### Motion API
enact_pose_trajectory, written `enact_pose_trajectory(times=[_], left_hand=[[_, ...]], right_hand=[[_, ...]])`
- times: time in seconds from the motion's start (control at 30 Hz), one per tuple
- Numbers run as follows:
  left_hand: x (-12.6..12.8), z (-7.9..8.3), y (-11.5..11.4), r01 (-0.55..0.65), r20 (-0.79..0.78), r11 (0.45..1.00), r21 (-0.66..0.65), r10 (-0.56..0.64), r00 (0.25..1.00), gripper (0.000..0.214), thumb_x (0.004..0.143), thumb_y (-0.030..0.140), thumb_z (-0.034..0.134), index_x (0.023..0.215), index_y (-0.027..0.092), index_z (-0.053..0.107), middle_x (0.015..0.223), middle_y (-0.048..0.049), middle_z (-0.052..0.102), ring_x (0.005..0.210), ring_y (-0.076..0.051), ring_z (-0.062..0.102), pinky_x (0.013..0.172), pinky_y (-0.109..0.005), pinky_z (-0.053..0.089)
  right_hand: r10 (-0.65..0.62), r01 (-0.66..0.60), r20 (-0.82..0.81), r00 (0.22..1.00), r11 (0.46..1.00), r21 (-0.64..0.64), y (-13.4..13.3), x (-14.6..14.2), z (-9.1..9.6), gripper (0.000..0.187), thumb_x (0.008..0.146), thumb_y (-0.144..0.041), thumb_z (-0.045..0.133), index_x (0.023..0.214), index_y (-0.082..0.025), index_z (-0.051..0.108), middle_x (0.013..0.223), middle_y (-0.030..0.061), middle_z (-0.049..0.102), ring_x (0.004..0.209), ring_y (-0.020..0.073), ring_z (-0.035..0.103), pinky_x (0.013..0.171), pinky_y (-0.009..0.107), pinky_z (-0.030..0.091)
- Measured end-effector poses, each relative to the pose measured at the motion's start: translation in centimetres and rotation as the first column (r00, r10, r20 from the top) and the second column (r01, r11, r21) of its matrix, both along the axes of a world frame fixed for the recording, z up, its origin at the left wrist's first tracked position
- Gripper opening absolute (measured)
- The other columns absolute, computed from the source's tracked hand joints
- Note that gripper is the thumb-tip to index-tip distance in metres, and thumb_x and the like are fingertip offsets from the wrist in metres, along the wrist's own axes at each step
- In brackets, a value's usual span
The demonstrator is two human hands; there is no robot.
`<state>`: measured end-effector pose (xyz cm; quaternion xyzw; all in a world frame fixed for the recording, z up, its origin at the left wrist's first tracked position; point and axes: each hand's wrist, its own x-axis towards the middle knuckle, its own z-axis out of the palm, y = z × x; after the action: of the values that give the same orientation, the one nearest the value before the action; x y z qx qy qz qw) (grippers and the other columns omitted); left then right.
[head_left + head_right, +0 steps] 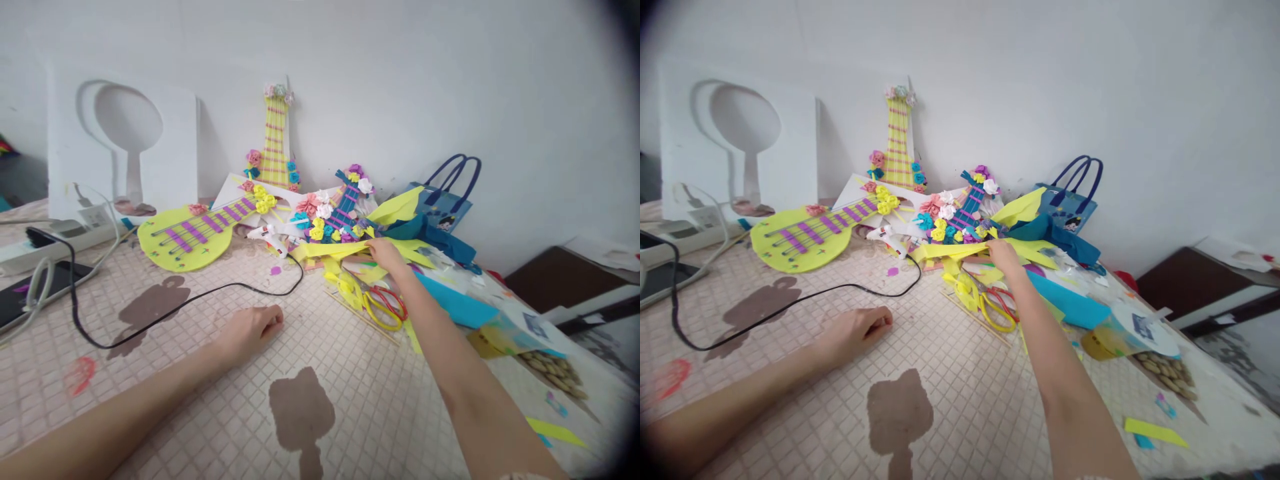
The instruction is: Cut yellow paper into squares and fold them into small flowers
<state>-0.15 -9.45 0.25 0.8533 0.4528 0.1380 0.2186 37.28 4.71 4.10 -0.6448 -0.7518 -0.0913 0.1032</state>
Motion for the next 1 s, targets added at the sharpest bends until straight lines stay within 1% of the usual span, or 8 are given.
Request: enact_pose_trajectory(times=[0.23, 0.43, 0.57, 0.7, 0.8, 0.87, 0.9, 1.0], left_hand=[[0.1, 0.3, -0.1, -0.004, -0.002, 1.0, -0.002, 0.004, 1.0, 0.021, 0.085, 0.029, 0.039, 0.085, 0.019, 0.058, 0.067, -0.0008, 0.061, 0.056, -0.013, 0.052, 0.054, -0.023, 0.032], [-0.1, 0.1, 0.1, 0.005, 0.031, 1.0, -0.016, -0.004, 0.999, 0.021, 0.085, 0.03, 0.041, 0.084, 0.019, 0.058, 0.064, 0.0007, 0.058, 0.056, -0.012, 0.05, 0.055, -0.023, 0.033], [-0.2, -0.5, 0.5, 0.006, 0.149, 0.999, -0.034, -0.001, 0.989, 0.022, 0.085, 0.033, 0.043, 0.083, 0.018, 0.06, 0.061, 0.0019, 0.055, 0.055, -0.01, 0.047, 0.053, -0.022, 0.033], [-0.1, -0.4, 0.6, -0.078, 0.382, 0.993, -0.092, 0.107, 0.918, 0.029, 0.086, 0.04, 0.044, 0.096, 0.017, 0.058, 0.067, 0.0006, 0.057, 0.057, -0.01, 0.049, 0.054, -0.022, 0.039], [0.1, 0.6, 0.3, -0.026, 0.501, 0.974, -0.225, 0.139, 0.854, 0.038, 0.086, 0.049, 0.044, 0.103, 0.017, 0.058, 0.087, -0.0048, 0.065, 0.075, -0.015, 0.059, 0.067, -0.026, 0.047], [0.1, 1.4, 0.2, 0.086, 0.571, 0.923, -0.374, 0.156, 0.806, 0.048, 0.088, 0.056, 0.034, 0.107, 0.018, 0.058, 0.1, -0.0075, 0.066, 0.089, -0.019, 0.061, 0.077, -0.03, 0.048], [0.1, 1.7, 0.1, 0.159, 0.598, 0.869, -0.469, 0.18, 0.781, 0.056, 0.089, 0.059, 0.026, 0.109, 0.018, 0.058, 0.102, -0.0088, 0.066, 0.092, -0.021, 0.061, 0.078, -0.032, 0.049], [-0.1, 2.1, 0.1, 0.343, 0.617, 0.621, -0.705, 0.298, 0.729, 0.076, 0.085, 0.068, 0.01, 0.111, 0.016, 0.058, 0.102, -0.0132, 0.067, 0.089, -0.025, 0.064, 0.074, -0.034, 0.05]], right_hand=[[0.085, -0.086, -0.036, 0.996, 0.996, -0.022, -0.7, 1.8, 1.4, 0.028, 0.08, -0.014, 0.048, 0.095, -0.02, 0.071, 0.104, 0.006, 0.07, 0.097, 0.0205, 0.063, 0.087, 0.028, 0.044], [0.039, -0.005, -0.129, 0.991, 0.966, 0.257, -2.4, 2.5, 3.6, 0.038, 0.086, -0.015, 0.035, 0.11, -0.016, 0.065, 0.113, 0.0111, 0.066, 0.106, 0.0236, 0.058, 0.094, 0.037, 0.041], [0.046, 0.047, -0.183, 0.982, 0.88, 0.472, -5.1, 1.1, 5.4, 0.042, 0.089, -0.016, 0.028, 0.119, -0.015, 0.057, 0.118, 0.0133, 0.061, 0.112, 0.0248, 0.053, 0.096, 0.041, 0.039], [0.218, -0.092, -0.07, 0.973, 0.652, 0.752, -9.6, -3.0, 6.4, 0.034, 0.09, -0.019, 0.037, 0.11, -0.022, 0.064, 0.102, 0.0107, 0.062, 0.101, 0.0259, 0.055, 0.089, 0.043, 0.042], [0.299, -0.161, -0.042, 0.953, 0.621, 0.767, -13.1, -7.0, 6.0, 0.036, 0.089, -0.016, 0.039, 0.116, -0.025, 0.062, 0.093, 0.0098, 0.058, 0.09, 0.0233, 0.056, 0.075, 0.037, 0.047], [0.406, -0.265, -0.016, 0.914, 0.626, 0.733, -14.9, -9.5, 5.0, 0.042, 0.089, -0.013, 0.041, 0.123, -0.031, 0.056, 0.091, 0.0076, 0.057, 0.085, 0.0213, 0.057, 0.07, 0.035, 0.047], [0.455, -0.32, -0.004, 0.891, 0.633, 0.705, -15.6, -10.7, 4.4, 0.045, 0.088, -0.011, 0.041, 0.126, -0.033, 0.053, 0.091, 0.0071, 0.058, 0.082, 0.0206, 0.057, 0.067, 0.033, 0.047], [0.545, -0.47, 0.022, 0.838, 0.7, 0.538, -17.0, -13.6, 1.8, 0.048, 0.088, -0.009, 0.041, 0.13, -0.031, 0.047, 0.098, 0.0072, 0.062, 0.079, 0.0192, 0.059, 0.065, 0.032, 0.048]])
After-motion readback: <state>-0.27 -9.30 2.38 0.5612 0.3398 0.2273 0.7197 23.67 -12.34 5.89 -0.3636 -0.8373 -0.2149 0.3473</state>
